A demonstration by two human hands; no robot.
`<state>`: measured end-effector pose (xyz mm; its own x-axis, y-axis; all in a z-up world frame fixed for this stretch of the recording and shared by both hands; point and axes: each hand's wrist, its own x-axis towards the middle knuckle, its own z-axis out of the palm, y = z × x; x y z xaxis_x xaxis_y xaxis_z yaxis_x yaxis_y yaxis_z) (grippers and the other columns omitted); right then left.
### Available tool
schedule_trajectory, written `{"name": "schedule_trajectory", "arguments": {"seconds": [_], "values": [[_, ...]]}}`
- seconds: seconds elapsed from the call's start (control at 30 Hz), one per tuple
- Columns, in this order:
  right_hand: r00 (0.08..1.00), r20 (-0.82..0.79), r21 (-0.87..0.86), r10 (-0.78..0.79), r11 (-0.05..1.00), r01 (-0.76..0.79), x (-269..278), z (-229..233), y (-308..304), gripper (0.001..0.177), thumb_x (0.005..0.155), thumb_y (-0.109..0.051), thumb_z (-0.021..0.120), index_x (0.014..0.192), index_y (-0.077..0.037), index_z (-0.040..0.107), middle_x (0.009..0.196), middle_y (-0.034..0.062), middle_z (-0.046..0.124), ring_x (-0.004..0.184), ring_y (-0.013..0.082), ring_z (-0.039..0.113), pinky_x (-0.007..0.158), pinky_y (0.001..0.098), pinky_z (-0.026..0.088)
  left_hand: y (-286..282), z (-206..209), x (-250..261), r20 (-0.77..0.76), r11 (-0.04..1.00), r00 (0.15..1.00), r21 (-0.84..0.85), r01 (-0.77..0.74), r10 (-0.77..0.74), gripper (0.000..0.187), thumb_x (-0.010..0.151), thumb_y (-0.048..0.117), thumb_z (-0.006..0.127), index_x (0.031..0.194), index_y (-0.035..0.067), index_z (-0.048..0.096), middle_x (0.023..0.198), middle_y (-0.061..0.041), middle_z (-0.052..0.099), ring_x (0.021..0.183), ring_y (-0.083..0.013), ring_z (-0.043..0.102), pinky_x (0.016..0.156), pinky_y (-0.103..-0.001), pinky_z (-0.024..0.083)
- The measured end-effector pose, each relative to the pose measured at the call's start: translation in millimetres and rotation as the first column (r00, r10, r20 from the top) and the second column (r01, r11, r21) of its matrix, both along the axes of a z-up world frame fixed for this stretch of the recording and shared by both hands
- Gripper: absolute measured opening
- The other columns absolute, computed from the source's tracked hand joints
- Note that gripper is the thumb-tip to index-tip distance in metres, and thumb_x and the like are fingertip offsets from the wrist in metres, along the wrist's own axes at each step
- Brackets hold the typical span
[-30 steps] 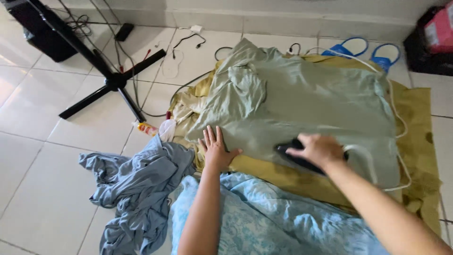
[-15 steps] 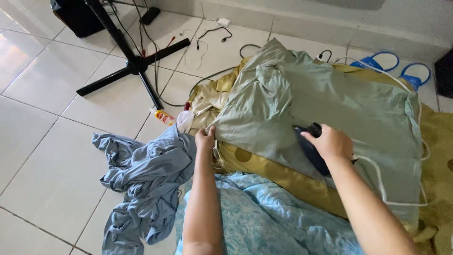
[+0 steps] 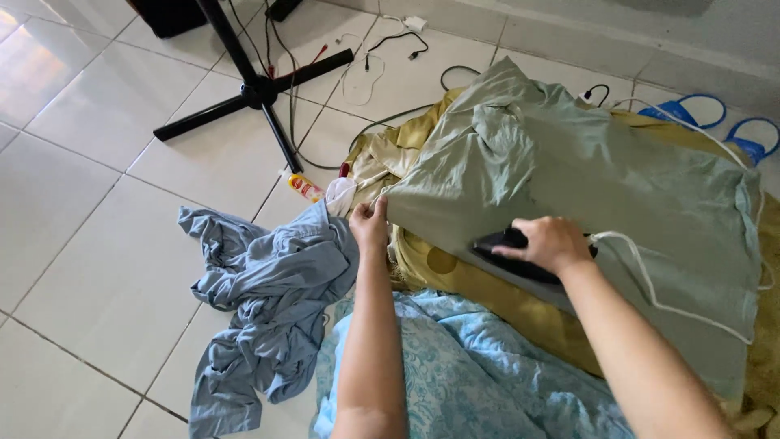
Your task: The person is ironing a light green shirt on a floor-level surface.
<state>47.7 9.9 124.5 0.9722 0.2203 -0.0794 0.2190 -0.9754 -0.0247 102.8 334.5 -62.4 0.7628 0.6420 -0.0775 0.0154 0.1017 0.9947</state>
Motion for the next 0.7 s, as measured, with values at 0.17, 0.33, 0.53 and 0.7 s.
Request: {"name": "schedule_trajectory", "arguments": {"seconds": [0.17, 0.33, 0.53, 0.7], "values": [[0.974, 0.092, 0.074, -0.209, 0.976, 0.203, 9, -3, 37, 0.070, 0.076, -0.083, 0.064, 0.097, -0.017, 0.075, 0.085, 0.0124, 0.076, 0.079, 0.0332, 0.075, 0.069, 0.0487, 0.059, 6, -7, 4, 0.034, 0.991, 0.998, -0.121, 0.064, -0.060, 0.032, 0.086, 0.026, 0.086, 0.081, -0.001, 0.067, 0.068, 0.000, 0.062, 0.058, -0.0084, 0.051, 0.053, -0.027, 0.041], [0.987, 0.062, 0.092, -0.145, 0.986, 0.139, 30, -16, 69, 0.068, 0.077, -0.082, 0.066, 0.089, -0.015, 0.073, 0.079, 0.0094, 0.074, 0.071, 0.0284, 0.073, 0.060, 0.0452, 0.059, 13, -7, 1, 0.097, 0.953, 0.976, -0.217, 0.210, -0.193, 0.026, 0.090, 0.023, 0.083, 0.092, 0.000, 0.072, 0.073, 0.000, 0.068, 0.060, -0.0072, 0.056, 0.057, -0.023, 0.044], [0.991, -0.043, 0.008, 0.126, 0.992, -0.126, 31, 5, 106, 0.067, 0.078, -0.083, 0.063, 0.091, -0.018, 0.073, 0.081, 0.0086, 0.075, 0.073, 0.0261, 0.075, 0.064, 0.0427, 0.060, 18, -26, 6, 0.151, 0.944, 0.956, -0.181, 0.276, -0.251, 0.025, 0.093, 0.017, 0.078, 0.111, 0.000, 0.077, 0.078, 0.001, 0.070, 0.062, -0.0044, 0.056, 0.057, -0.022, 0.045], [0.997, 0.078, 0.085, -0.023, 0.996, 0.017, 53, -21, 117, 0.067, 0.076, -0.079, 0.069, 0.092, -0.015, 0.074, 0.082, 0.0099, 0.075, 0.072, 0.0273, 0.073, 0.064, 0.0435, 0.059, 24, -30, 7, 0.177, 0.924, 0.946, -0.224, 0.308, -0.272, 0.021, 0.096, 0.012, 0.072, 0.113, 0.001, 0.076, 0.076, 0.003, 0.067, 0.058, -0.0035, 0.052, 0.052, -0.022, 0.039]]}}
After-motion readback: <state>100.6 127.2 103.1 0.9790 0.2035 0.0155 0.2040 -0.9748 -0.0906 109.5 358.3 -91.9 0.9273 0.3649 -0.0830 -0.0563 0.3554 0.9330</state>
